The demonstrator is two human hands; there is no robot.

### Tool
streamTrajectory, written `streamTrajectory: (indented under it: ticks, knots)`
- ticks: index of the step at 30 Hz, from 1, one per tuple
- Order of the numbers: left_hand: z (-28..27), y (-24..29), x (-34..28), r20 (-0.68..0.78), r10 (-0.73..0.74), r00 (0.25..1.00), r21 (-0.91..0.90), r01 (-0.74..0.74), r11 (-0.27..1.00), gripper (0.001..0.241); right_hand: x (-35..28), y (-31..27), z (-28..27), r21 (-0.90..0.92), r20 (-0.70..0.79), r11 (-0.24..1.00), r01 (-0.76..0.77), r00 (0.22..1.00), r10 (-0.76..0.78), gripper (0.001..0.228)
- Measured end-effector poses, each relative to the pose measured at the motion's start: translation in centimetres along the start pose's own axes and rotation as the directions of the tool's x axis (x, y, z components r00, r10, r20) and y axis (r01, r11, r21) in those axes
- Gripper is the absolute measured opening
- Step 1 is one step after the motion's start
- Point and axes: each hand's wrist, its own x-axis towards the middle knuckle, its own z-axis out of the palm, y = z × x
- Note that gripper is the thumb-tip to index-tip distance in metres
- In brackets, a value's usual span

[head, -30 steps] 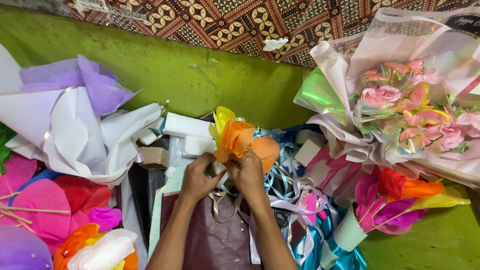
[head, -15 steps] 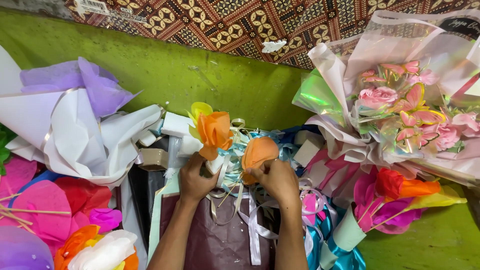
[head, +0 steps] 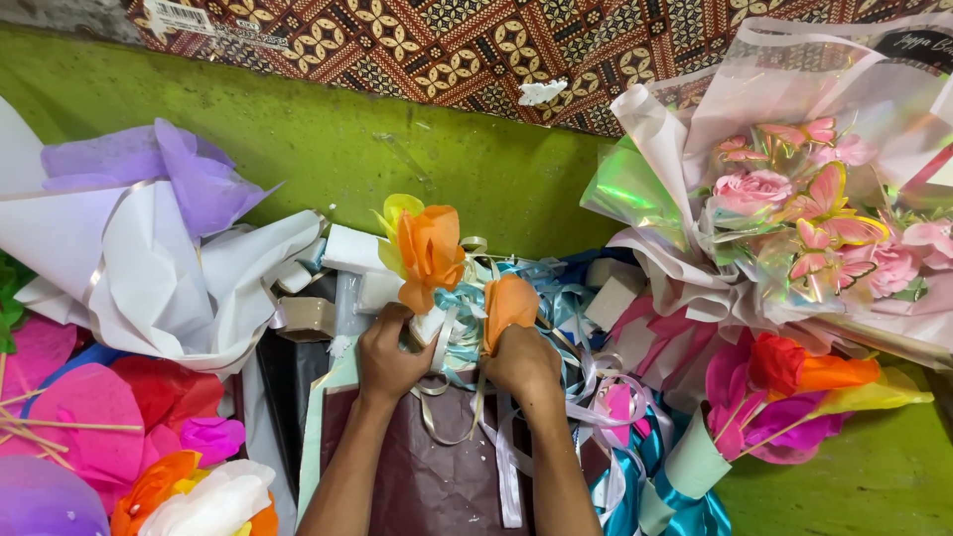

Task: Assembling a small bouquet by wrapping a foam base with ribbon and inserting various paper flowers.

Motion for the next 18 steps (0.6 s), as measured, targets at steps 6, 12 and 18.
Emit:
streamTrajectory:
  ticks: [6, 12, 18]
  knots:
    - [-0.2, 0.0, 0.1, 0.103, -0.021, 0.994, -0.045, 0.026, 0.999, 0.041, -3.7, 2.2, -3.6, 0.127, -0.005, 0.992, -0.005, 1.0, 0.006, 0.022]
    - [-0.3, -0.2, 0.0, 0.322, 0.02, 0.946, -0.061, 0.0, 0.998, 0.034, -8.6, 3.4, -7.4, 0.407, -0.179, 0.904, 0.129, 0.982, -0.06, 0.045]
    - [-0.9, 1.2, 0.9, 0.314, -0.035, 0.949, -0.122, 0.077, 0.99, 0.034, -7.8, 1.7, -6.2, 0.613, -0.734, 0.387, 0.688, 0.678, -0.042, 0.009]
